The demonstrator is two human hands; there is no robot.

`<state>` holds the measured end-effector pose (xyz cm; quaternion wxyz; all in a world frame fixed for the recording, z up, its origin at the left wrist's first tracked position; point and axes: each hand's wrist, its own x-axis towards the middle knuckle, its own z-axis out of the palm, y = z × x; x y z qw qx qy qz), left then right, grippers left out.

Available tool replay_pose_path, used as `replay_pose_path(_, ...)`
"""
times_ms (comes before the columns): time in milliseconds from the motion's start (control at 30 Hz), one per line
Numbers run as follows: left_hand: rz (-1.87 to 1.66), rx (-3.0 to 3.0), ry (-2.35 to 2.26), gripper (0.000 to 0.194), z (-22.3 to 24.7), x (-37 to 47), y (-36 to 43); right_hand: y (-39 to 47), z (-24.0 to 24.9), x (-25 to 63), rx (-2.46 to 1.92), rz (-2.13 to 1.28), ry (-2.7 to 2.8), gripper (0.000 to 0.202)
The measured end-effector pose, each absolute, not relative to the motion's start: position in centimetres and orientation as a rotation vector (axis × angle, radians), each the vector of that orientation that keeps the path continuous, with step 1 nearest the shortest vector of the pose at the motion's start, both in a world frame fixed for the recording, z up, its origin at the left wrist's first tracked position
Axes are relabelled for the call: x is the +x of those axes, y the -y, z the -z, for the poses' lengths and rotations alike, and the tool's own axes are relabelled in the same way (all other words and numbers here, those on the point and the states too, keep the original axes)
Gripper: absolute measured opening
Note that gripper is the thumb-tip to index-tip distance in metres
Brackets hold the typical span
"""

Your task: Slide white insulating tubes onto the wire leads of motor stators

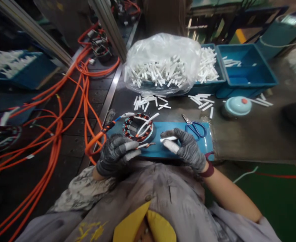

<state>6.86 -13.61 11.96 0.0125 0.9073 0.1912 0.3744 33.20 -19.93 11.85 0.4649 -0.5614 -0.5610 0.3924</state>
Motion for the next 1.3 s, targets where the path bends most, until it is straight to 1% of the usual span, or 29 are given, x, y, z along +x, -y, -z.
replay_pose_path(100, -1.152, 2.795, -0.613, 0.011, -11.7, 6.5, 13.6, 20.4, -11.6, 32.7, -1.382, -1.06, 1.331, 0.022)
replay_pose_path(267, -1.162, 2.828, -0.508, 0.008, -11.7, 6.5, 13.7, 20.2, -11.3, 33.3, -1.34, -1.032, 1.375, 0.024)
replay_pose_path(400, -1.111, 2.81, -0.591, 0.012, -11.9, 6.7, 13.8, 19.7, -11.5, 33.4, -1.224, -1.168, 1.518, 0.029)
replay_pose_path(467, -1.081, 2.815, -0.601, 0.014, -12.0, 6.8, 13.9, 19.4, -11.9, 33.1, -1.197, -1.18, 1.654, 0.03)
replay_pose_path(633, -1.044, 2.906, -0.562, 0.012, -11.8, 7.0, 14.1, 19.1, -11.7, 32.2, -1.296, -1.238, 1.808, 0.032)
replay_pose_path(700, -1.021, 2.987, -0.581, 0.012, -11.6, 7.2, 14.3, 19.3, -11.0, 31.8, -1.398, -1.086, 1.822, 0.031)
replay_pose_path(800, -0.989, 3.086, -0.599, 0.008, -11.3, 7.5, 14.5, 19.9, -9.9, 31.5, -1.475, -0.713, 1.91, 0.031)
replay_pose_path(900, -1.009, 3.011, -0.6, 0.006, -11.2, 7.3, 14.4, 20.2, -9.6, 32.0, -1.35, -0.397, 2.119, 0.033)
replay_pose_path(967, -1.023, 2.944, -0.588, 0.008, -11.2, 7.2, 14.3, 19.9, -9.9, 32.5, -1.283, -0.316, 2.2, 0.035)
replay_pose_path(1000, -1.02, 2.931, -0.58, 0.009, -11.1, 7.1, 14.3, 19.7, -10.2, 32.7, -1.271, -0.388, 2.199, 0.037)
replay_pose_path(1033, -1.012, 2.934, -0.573, 0.01, -11.1, 7.0, 14.3, 19.4, -10.4, 32.7, -1.266, -0.557, 2.174, 0.04)
replay_pose_path(1100, -0.995, 2.962, -0.553, 0.01, -10.9, 7.0, 14.3, 18.7, -10.8, 32.2, -1.25, -1.105, 2.022, 0.049)
replay_pose_path(1167, -0.986, 2.99, -0.518, 0.011, -10.8, 7.1, 14.2, 18.2, -11.0, 31.2, -1.186, -1.666, 1.748, 0.06)
replay_pose_path(1200, -0.984, 2.992, -0.5, 0.012, -10.8, 7.1, 14.2, 18.0, -11.1, 30.7, -1.16, -1.834, 1.619, 0.065)
replay_pose_path(1233, -0.979, 2.984, -0.479, 0.012, -10.8, 7.1, 14.2, 17.9, -11.1, 30.3, -1.161, -1.882, 1.543, 0.07)
replay_pose_path(1300, -0.971, 2.951, -0.472, 0.012, -11.0, 6.9, 14.0, 18.0, -11.2, 30.1, -1.249, -1.716, 1.524, 0.072)
